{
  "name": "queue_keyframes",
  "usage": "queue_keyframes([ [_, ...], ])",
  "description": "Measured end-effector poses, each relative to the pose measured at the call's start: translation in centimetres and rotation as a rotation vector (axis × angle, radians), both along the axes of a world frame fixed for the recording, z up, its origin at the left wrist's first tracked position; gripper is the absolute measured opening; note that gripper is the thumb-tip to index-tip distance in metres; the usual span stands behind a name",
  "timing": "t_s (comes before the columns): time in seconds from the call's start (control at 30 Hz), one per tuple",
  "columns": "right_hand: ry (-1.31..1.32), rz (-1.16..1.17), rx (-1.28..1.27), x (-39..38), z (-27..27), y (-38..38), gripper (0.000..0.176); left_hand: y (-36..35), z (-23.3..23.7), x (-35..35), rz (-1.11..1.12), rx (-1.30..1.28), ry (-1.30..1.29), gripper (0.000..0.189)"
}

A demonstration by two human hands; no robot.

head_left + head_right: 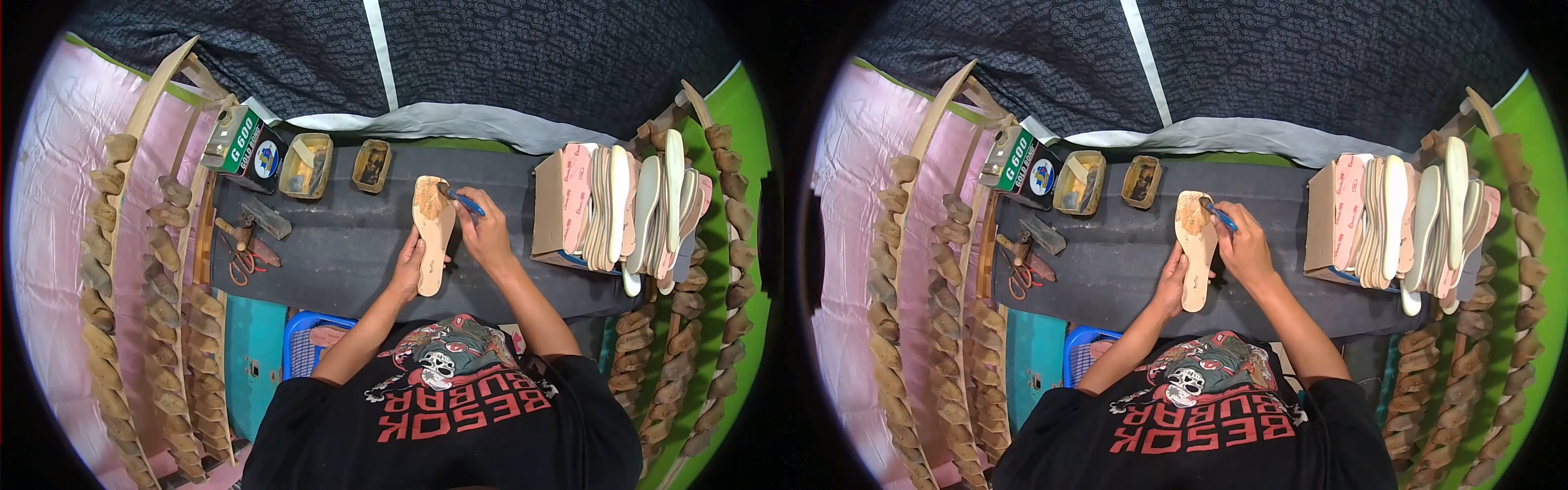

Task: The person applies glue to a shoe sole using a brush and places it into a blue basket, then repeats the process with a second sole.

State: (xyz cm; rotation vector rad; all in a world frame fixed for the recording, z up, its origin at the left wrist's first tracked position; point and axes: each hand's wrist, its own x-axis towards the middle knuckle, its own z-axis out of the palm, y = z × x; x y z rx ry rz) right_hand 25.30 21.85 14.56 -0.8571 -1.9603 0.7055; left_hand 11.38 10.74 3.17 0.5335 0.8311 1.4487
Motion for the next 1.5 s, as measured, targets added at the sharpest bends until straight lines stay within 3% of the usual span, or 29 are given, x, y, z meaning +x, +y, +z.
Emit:
queue_keyframes([
  [0.23, -0.048, 0.161, 0.023, 0.3, -0.2, -1.4, 0.017, -0.2, -0.5, 0.5, 0.017, -0.020, -0.020, 0.068],
  [0.47, 0.002, 0.017, 0.024, 1.0, 0.3, -0.5, 0.016, -0.4, 0.6, 1.1, 0.005, -0.004, 0.005, 0.068],
  [1.07, -0.031, 0.113, 0.009, 2.8, 1.1, -1.1, 0.014, 0.2, 1.0, 2.9, -0.022, 0.012, 0.018, 0.067],
  [1.27, 0.033, -0.032, 0.043, 3.2, 1.1, 0.1, 0.014, 0.2, 0.5, 2.8, -0.036, 0.013, 0.028, 0.071],
  [1.5, -0.017, 0.080, 0.018, 3.0, 0.4, -0.8, 0.016, 0.4, 0.2, 2.7, -0.042, -0.002, -0.001, 0.069],
])
